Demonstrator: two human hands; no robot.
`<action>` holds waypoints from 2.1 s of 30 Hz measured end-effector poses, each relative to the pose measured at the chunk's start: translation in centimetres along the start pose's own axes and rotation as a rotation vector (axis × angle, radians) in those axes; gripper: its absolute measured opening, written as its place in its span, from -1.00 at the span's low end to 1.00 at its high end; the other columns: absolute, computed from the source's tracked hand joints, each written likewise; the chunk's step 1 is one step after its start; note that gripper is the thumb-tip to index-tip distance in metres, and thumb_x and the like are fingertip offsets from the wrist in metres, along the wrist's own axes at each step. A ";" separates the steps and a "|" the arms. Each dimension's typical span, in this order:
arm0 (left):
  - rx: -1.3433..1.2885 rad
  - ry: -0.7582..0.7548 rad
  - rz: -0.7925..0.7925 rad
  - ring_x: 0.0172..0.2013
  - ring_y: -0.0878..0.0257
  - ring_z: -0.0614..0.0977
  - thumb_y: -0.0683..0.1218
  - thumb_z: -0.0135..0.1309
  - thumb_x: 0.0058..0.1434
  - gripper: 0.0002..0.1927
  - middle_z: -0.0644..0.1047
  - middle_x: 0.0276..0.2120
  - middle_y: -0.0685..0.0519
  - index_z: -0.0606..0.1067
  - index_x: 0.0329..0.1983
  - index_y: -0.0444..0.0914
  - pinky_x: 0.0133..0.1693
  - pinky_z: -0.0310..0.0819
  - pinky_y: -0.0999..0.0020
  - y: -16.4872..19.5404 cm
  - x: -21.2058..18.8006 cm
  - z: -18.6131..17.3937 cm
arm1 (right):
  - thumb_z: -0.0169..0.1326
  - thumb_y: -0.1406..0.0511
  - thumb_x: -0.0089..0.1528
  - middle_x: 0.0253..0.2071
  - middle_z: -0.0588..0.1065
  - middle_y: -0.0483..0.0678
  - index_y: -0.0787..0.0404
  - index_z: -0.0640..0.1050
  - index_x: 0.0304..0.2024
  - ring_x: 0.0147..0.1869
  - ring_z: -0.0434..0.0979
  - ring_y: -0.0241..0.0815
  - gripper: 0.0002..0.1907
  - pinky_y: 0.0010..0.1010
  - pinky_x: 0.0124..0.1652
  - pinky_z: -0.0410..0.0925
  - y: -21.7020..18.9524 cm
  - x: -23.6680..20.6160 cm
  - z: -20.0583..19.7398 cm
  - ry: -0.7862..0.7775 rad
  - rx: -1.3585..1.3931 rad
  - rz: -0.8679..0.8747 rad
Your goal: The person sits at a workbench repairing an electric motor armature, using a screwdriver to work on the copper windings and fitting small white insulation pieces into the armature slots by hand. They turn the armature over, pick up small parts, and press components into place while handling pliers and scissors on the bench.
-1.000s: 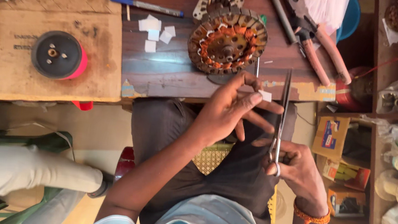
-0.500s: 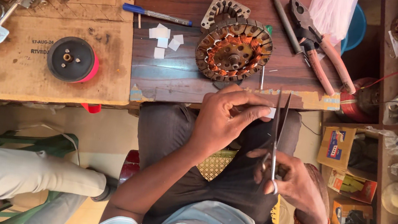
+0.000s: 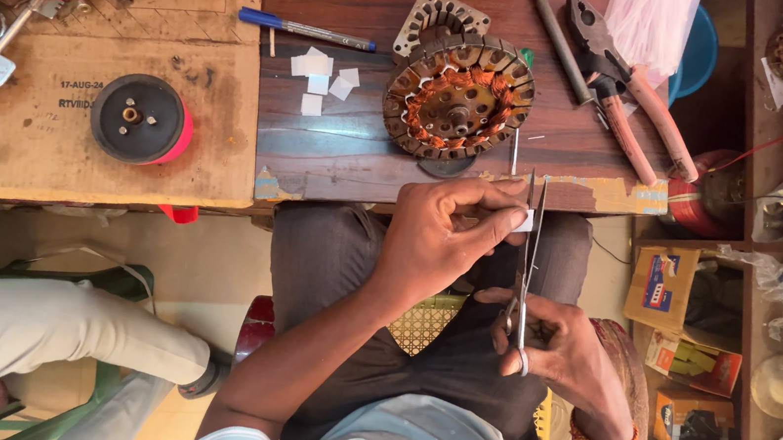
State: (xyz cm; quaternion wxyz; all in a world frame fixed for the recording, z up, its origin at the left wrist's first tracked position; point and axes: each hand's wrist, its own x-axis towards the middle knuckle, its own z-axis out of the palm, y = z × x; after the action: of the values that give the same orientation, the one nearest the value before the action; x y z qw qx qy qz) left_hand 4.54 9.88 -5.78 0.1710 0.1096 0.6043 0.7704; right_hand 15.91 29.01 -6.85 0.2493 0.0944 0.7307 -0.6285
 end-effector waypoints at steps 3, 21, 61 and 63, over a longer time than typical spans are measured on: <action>-0.009 -0.004 0.003 -0.19 0.25 0.76 -0.20 0.17 0.31 -0.80 0.60 0.14 -0.18 0.60 -0.11 -0.47 -0.32 0.65 0.52 0.0 0.0 0.0 | 0.49 0.19 -0.17 -0.51 0.42 -0.26 0.38 0.62 0.09 -0.44 0.30 -0.48 -0.20 -0.57 -0.44 0.19 0.1 0.0 0.1 0.005 0.033 0.004; -0.076 -0.121 -0.078 -0.10 0.29 0.75 -0.09 0.05 0.43 -0.79 0.66 -0.11 -0.04 0.46 0.00 -0.32 -0.38 0.55 0.53 -0.4 0.3 -1.0 | 0.40 0.25 -0.06 -0.43 0.61 -0.20 0.28 0.66 -0.01 -0.35 0.54 -0.38 -0.45 -0.46 -0.34 0.42 -0.5 -0.7 -1.7 0.228 -0.089 0.031; 0.494 -0.246 0.131 -0.70 0.18 0.65 -0.18 0.10 0.27 -0.78 0.67 -0.52 -0.17 0.68 -0.21 -0.41 -0.58 0.55 0.35 -14.8 5.5 -16.1 | 0.10 0.26 0.48 -0.11 0.56 -0.10 0.13 0.52 0.06 -0.04 0.63 -0.14 -0.86 -0.42 -0.02 0.50 -8.0 3.2 -0.9 0.253 -0.455 -1.034; 0.469 -0.309 0.180 -0.63 0.23 0.75 -0.14 0.09 0.22 -0.76 0.72 -0.44 -0.11 0.65 -0.17 -0.39 -0.54 0.67 0.37 -16.4 6.7 -17.5 | 0.08 0.26 0.50 -0.10 0.54 -0.11 0.12 0.50 0.08 -0.02 0.63 -0.15 -0.86 -0.41 0.00 0.50 -7.4 3.3 -1.2 0.247 -0.458 -1.068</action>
State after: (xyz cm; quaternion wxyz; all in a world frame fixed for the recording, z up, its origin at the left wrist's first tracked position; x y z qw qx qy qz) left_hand -6.05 0.40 -26.24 0.1618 0.3152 0.7205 0.5961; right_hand 9.41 28.14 -1.90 -0.1743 -0.2700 0.8177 -0.4775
